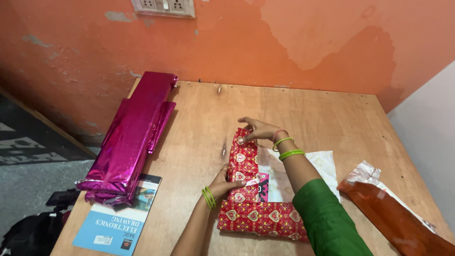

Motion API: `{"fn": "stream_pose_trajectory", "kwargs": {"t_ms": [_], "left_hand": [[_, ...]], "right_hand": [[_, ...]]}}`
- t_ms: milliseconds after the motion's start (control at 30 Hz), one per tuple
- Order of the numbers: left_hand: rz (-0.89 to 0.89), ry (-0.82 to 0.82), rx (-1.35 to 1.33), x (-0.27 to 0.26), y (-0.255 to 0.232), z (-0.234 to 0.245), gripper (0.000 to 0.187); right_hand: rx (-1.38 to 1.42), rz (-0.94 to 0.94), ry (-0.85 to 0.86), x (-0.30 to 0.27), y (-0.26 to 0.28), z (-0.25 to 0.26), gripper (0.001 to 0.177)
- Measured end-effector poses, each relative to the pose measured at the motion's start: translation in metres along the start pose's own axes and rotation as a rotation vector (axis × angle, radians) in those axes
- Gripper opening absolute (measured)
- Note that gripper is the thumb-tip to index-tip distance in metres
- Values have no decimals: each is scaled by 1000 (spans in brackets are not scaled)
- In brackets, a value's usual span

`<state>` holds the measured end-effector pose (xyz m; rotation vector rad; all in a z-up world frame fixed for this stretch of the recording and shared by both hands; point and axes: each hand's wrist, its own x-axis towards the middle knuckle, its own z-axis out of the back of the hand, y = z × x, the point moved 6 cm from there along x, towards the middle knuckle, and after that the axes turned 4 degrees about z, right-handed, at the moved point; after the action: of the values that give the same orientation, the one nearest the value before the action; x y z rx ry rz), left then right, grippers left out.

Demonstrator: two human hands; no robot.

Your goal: The person wraps a rectangular box with red patterned wrapping paper on a wooden table. They fold the paper around the box, smooth the edges, and secure the seams with clear adhesive tape. The person folds and tapes both ends of the package to complete the wrapping.

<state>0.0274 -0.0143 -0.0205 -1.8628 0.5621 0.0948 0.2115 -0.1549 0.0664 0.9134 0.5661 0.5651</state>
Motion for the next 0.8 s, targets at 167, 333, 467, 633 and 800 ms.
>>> {"fn": "stream_pose_trajectory", "kwargs": {"t_ms": [167,333,467,633,800], "left_hand": [[30,-31,-178,8,4,4,63],[65,8,-198,19,3,0,39],[60,-42,-249,26,9,-4,34],[42,-144,-203,52,32,9,30],[-99,-134,-210,70,47,14,24]], "right_hand": [[-16,-44,176,7,-18,-6,36],[16,135,127,-6,2,2,24],[-44,-132,140,-31,5,9,21],[-20,24,182,-53,31,0,19],[-327,293,-4,-77,74,-32,16]]}}
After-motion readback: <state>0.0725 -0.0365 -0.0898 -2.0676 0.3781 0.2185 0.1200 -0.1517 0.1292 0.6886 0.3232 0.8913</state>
